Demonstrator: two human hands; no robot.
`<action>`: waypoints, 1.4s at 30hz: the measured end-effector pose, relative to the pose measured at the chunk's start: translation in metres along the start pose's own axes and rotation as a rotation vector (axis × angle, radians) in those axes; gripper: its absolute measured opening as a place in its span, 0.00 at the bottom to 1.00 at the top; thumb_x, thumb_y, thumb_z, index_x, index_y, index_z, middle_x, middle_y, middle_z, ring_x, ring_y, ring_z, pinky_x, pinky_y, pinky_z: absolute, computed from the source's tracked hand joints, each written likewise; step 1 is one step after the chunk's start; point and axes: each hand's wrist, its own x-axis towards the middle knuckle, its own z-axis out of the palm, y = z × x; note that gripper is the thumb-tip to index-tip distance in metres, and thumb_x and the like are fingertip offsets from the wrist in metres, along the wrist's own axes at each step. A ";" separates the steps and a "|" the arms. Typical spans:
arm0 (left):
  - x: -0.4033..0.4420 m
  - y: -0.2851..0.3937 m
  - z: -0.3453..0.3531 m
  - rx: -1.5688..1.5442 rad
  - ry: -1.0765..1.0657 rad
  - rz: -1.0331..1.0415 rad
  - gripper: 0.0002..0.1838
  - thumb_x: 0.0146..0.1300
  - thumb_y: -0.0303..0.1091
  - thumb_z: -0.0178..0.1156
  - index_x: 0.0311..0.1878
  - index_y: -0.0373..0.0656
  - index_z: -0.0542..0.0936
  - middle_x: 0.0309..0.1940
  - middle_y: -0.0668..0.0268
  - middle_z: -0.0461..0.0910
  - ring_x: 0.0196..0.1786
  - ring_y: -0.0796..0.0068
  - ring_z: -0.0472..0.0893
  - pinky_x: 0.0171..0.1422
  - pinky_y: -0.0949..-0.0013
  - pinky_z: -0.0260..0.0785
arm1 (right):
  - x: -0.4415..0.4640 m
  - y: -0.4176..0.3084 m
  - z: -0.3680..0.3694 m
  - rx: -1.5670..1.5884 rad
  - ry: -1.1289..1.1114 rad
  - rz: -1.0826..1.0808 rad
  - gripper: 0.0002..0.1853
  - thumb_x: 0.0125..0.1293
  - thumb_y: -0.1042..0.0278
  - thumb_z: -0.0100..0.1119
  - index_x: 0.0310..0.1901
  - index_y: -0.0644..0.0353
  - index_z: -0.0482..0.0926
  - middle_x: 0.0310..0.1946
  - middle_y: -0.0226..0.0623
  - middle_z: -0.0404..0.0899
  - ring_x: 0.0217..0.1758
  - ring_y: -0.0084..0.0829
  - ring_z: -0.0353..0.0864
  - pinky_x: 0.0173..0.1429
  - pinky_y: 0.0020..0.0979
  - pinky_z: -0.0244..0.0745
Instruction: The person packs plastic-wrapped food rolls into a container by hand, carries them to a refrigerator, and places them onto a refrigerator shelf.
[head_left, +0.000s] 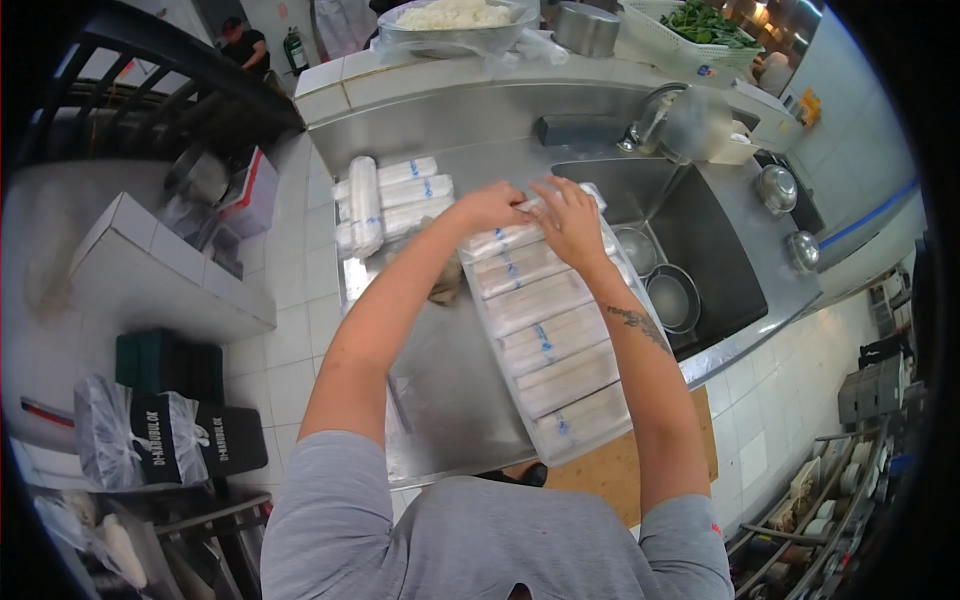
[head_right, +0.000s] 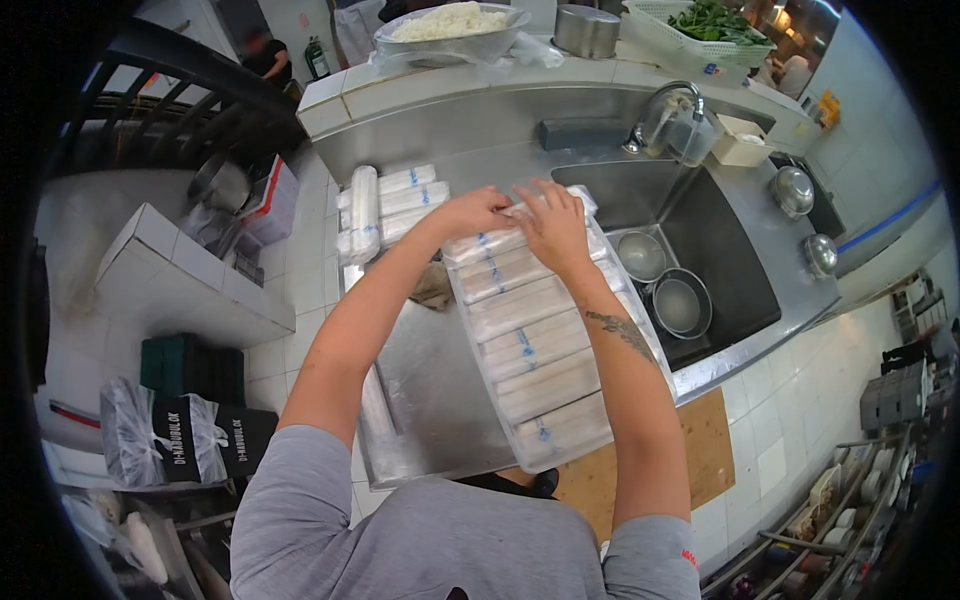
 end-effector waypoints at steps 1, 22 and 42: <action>0.002 -0.001 0.003 0.040 0.018 0.077 0.20 0.61 0.43 0.59 0.50 0.39 0.78 0.43 0.52 0.77 0.49 0.55 0.75 0.55 0.61 0.67 | -0.001 -0.003 0.009 -0.092 -0.048 -0.050 0.18 0.68 0.56 0.51 0.56 0.50 0.74 0.55 0.39 0.74 0.62 0.43 0.68 0.65 0.52 0.55; -0.104 -0.133 -0.051 0.146 0.598 -0.825 0.45 0.45 0.46 0.67 0.63 0.28 0.63 0.54 0.40 0.70 0.58 0.44 0.69 0.63 0.55 0.63 | 0.018 0.019 -0.010 0.352 0.210 0.242 0.22 0.71 0.56 0.48 0.62 0.58 0.69 0.53 0.46 0.73 0.56 0.37 0.73 0.58 0.32 0.67; -0.059 0.082 0.037 0.564 0.267 0.082 0.37 0.52 0.34 0.63 0.66 0.35 0.62 0.48 0.53 0.70 0.53 0.54 0.69 0.58 0.57 0.64 | -0.026 0.061 -0.056 0.766 -0.119 0.704 0.18 0.65 0.54 0.57 0.45 0.62 0.79 0.31 0.34 0.81 0.37 0.28 0.80 0.43 0.30 0.74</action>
